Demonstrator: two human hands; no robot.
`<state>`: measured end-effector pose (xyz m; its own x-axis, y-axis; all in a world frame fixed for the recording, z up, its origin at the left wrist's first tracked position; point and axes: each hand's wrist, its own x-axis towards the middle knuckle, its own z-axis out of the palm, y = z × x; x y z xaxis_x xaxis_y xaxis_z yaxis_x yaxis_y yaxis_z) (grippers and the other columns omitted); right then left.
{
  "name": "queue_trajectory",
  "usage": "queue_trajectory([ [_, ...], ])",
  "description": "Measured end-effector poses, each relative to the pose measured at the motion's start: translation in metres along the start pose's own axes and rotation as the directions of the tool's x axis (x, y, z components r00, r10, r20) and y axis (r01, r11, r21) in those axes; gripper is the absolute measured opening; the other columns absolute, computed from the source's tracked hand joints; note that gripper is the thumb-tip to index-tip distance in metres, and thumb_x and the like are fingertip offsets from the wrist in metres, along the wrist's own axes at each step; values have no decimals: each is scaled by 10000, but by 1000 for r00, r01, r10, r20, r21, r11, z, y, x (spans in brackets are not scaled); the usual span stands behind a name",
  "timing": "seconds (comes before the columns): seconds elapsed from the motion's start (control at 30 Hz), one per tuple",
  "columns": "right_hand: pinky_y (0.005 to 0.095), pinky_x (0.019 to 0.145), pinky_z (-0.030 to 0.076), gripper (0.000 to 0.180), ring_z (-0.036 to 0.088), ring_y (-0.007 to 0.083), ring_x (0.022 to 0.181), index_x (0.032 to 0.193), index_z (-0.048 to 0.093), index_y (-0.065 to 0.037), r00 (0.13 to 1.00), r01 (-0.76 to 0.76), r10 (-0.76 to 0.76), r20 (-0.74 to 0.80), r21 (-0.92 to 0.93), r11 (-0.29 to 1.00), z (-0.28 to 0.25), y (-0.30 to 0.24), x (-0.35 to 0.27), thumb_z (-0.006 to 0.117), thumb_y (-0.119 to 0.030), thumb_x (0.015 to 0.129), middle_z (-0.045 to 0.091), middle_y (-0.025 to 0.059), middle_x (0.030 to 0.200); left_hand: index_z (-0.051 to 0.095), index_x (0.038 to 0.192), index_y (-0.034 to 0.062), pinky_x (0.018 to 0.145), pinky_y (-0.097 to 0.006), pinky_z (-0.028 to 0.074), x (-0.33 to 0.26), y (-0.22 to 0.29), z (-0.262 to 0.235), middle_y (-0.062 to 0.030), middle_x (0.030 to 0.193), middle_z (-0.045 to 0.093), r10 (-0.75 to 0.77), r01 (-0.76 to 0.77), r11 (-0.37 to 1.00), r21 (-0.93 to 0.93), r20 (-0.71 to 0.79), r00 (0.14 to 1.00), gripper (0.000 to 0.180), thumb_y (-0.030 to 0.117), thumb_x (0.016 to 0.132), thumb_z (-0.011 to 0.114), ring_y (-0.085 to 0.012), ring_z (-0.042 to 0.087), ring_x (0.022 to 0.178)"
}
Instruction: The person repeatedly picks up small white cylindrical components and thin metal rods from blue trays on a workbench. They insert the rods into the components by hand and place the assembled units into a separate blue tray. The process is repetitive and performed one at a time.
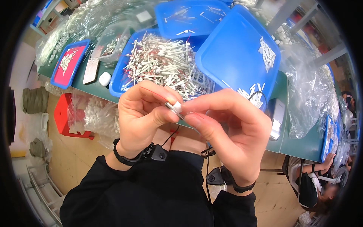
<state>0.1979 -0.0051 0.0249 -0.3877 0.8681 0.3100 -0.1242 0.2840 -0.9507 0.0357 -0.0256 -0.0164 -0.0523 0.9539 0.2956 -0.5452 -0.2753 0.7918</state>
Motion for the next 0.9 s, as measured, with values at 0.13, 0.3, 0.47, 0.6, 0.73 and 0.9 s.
queue_trajectory([
  [0.13,213,656,474,110,597,102,764,903,607,51,1000,13,-13,-15,-27,1000,2,2,0,610,95,802,624,82,864,568,880,2,701,-257,501,-2,0,1,-128,851,644,-38,38,999,-34,7,999,200,-65,750,704,-153,619,801],
  [0.3,217,647,470,99,584,96,759,892,588,39,998,59,-61,-20,-85,995,6,3,-1,606,84,806,608,64,838,554,872,18,671,-279,484,-2,-2,1,-111,822,635,-7,11,996,-86,41,999,225,-92,737,696,-182,598,803],
  [0.47,229,590,443,90,572,121,686,849,607,12,984,166,-176,-20,-237,957,6,6,0,632,61,778,614,57,794,535,881,36,687,-310,466,-3,-3,1,-101,796,621,-8,14,992,-127,51,999,253,-97,734,692,-192,576,778],
  [0.6,244,562,433,86,566,153,641,811,622,1,926,359,-373,54,-428,829,4,8,4,652,47,745,616,61,755,577,936,-56,772,-300,549,-3,-14,-5,-134,885,636,146,-123,972,-201,104,984,149,-117,807,619,-189,652,844],
  [0.73,249,546,426,94,558,154,624,811,625,-3,954,298,-292,76,-383,874,1,4,5,658,43,736,617,61,748,579,936,-56,772,-299,550,-5,-13,-4,-137,886,634,140,-114,970,-214,112,984,154,-120,803,622,-190,651,847],
  [0.9,245,544,423,84,553,150,622,809,622,-3,961,267,-276,26,-357,895,4,5,2,654,47,748,617,63,750,552,878,38,658,-300,469,-5,-3,1,-91,793,620,114,-116,993,31,47,992,228,-63,746,707,-198,587,763],
])
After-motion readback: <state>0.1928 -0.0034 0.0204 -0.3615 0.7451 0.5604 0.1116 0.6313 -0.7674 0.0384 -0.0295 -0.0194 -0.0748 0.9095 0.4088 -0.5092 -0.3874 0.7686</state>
